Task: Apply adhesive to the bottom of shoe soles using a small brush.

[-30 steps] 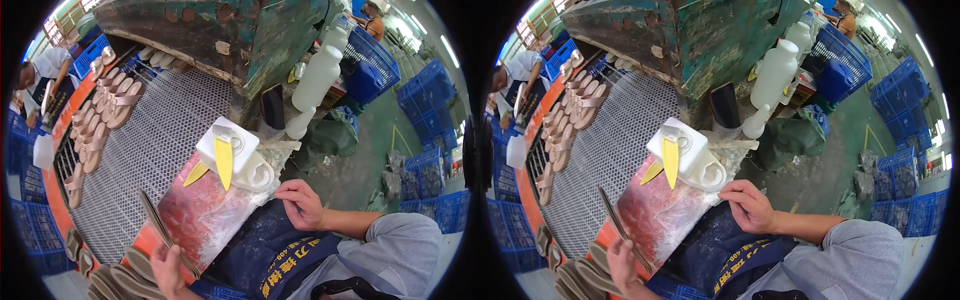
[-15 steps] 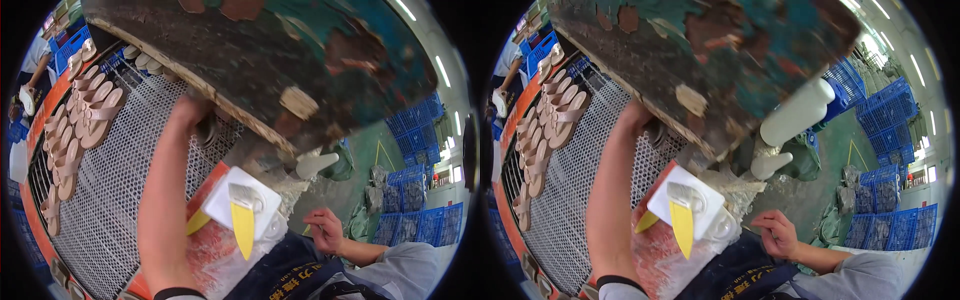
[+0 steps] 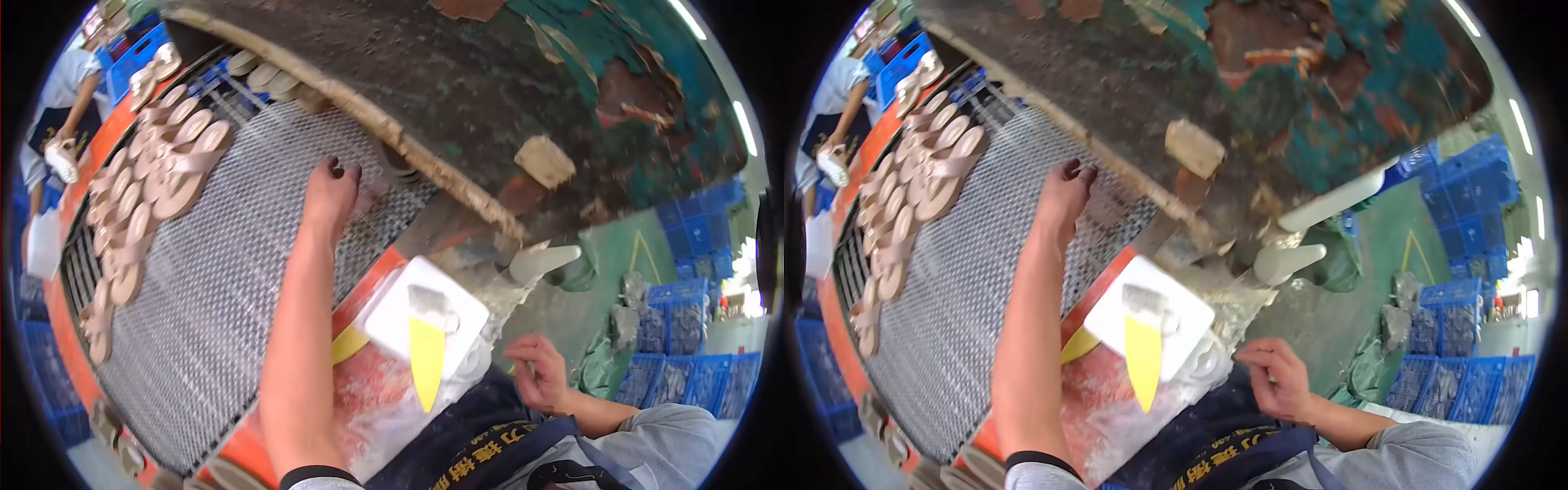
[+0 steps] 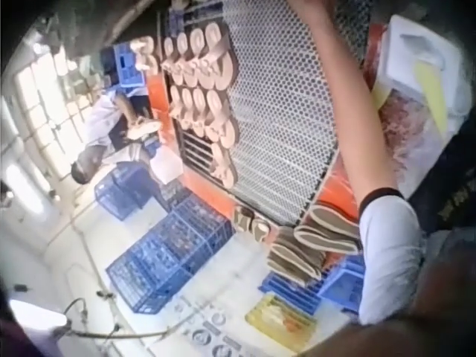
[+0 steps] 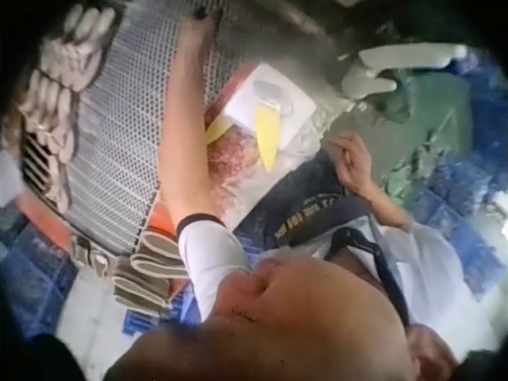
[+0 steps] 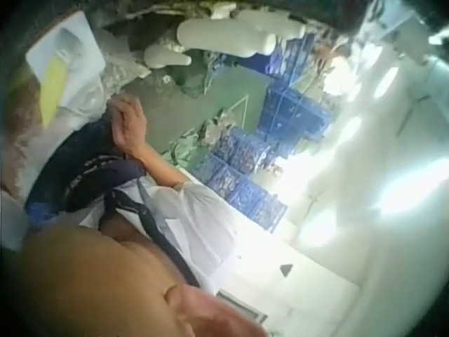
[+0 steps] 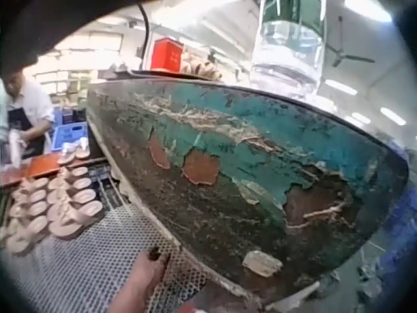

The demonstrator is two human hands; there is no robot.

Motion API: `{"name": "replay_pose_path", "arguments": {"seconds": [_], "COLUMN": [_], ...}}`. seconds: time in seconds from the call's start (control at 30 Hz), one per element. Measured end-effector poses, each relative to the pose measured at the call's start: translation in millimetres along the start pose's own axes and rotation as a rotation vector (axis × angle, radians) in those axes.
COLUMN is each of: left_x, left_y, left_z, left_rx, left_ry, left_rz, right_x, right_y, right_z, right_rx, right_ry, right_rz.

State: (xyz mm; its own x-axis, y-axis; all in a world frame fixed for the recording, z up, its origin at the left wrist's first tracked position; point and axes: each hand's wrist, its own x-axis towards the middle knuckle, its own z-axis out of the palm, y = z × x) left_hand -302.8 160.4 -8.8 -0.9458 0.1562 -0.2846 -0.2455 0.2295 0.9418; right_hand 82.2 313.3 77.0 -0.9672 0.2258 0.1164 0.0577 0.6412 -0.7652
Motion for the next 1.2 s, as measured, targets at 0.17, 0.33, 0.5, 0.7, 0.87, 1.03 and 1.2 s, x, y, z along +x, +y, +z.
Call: {"name": "replay_pose_path", "arguments": {"seconds": [0.17,0.33,0.5,0.7,0.87,1.03,1.2], "left_x": [-176.7,-379.7,-497.0,-499.8,-515.0,-531.8,-513.3], "left_y": [1.9,-59.0,-124.8,-101.0,-111.1,-168.2,-158.2], "left_z": [-63.0,-138.8,-142.1,-148.0,-244.3,-326.2,-330.5], "left_rx": [-0.04,0.365,0.981,1.112,1.036,0.405,-0.149], "left_ry": [0.273,0.817,0.916,0.889,1.22,1.038,0.886], "left_rz": [0.125,-0.013,0.003,0.077,0.021,-0.525,-0.355], "right_x": [-16.5,-18.6,-10.4,-41.1,-51.1,-60.0,-85.5], "right_y": [0.1,-11.0,-125.6,-181.0,-191.3,-203.0,-182.1], "right_z": [-2.5,6.3,9.0,-10.7,1.6,101.4,290.8], "right_rx": [0.109,0.329,0.695,0.847,0.902,0.668,0.055], "right_ry": [0.107,-0.25,-0.532,-0.57,-0.485,-0.596,-0.245], "right_rz": [-0.079,-0.412,-0.916,-0.966,-1.143,-0.756,-0.57]}}
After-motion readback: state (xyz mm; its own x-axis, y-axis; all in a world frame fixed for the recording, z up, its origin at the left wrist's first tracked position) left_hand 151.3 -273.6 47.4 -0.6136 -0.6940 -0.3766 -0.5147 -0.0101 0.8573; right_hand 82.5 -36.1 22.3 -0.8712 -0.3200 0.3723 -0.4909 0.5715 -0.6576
